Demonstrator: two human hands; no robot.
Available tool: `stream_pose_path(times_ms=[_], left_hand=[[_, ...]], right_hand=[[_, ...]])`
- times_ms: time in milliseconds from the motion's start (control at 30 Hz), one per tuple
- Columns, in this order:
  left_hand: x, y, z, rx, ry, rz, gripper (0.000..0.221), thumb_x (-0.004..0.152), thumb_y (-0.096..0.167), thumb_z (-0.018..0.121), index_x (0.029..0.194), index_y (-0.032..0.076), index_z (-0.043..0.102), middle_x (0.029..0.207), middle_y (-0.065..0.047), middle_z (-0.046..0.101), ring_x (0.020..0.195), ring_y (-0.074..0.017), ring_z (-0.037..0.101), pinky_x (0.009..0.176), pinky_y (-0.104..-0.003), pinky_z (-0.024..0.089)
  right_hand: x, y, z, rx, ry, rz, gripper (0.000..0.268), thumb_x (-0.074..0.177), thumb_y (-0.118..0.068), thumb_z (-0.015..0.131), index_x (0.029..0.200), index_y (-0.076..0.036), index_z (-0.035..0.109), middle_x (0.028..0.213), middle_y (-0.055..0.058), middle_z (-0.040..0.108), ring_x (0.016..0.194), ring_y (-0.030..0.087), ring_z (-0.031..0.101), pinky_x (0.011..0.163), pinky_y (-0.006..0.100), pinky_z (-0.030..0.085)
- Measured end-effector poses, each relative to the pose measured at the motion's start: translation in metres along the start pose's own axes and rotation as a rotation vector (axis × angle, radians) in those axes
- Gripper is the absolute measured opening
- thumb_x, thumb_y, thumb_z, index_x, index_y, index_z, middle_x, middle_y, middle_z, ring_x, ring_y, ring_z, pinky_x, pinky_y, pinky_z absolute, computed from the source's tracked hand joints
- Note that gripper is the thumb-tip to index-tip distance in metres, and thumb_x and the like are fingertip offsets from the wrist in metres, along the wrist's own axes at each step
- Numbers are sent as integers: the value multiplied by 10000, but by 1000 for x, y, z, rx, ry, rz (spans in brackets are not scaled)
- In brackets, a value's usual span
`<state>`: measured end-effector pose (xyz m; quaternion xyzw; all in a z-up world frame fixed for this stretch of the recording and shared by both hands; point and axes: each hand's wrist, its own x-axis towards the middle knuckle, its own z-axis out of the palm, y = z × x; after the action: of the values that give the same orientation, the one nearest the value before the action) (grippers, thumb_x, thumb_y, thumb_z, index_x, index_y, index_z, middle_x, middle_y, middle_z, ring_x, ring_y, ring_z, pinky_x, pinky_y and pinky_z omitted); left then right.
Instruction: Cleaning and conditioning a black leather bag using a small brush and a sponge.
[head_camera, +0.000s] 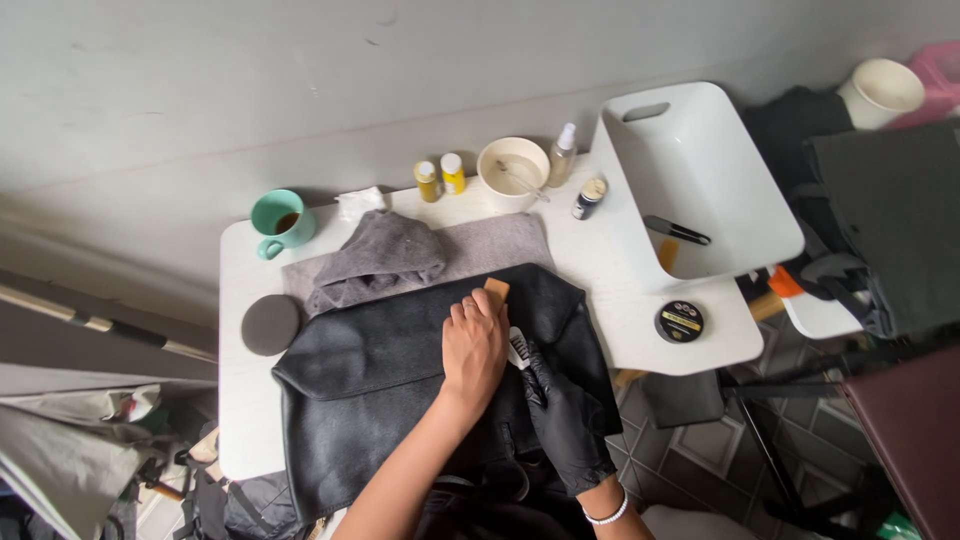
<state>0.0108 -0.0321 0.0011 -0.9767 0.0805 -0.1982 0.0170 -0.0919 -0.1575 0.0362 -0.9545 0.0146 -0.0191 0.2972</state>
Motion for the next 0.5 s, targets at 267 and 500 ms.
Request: stream_pose_path(times_ms=[267, 500], left_hand=[[-7, -3, -13, 18, -8, 34, 449, 1038, 460, 547, 1188, 37, 558, 915, -70, 652, 802, -206, 644, 631, -304, 532], [-60, -29, -37, -78, -129, -33, 441, 1052, 444, 528, 1197, 27, 551, 910, -74, 659, 778, -217, 639, 610, -329, 539]], right_hand=[[22, -5, 3, -82, 77, -43, 532, 961, -218, 598, 1488, -267, 538, 989, 115, 762, 841, 380, 726, 675, 487, 562], [51, -33, -6, 15, 50, -38, 570, 967, -213, 550, 1520, -333, 481, 1431, -42, 642, 1112, 322, 701, 862, 435, 562]])
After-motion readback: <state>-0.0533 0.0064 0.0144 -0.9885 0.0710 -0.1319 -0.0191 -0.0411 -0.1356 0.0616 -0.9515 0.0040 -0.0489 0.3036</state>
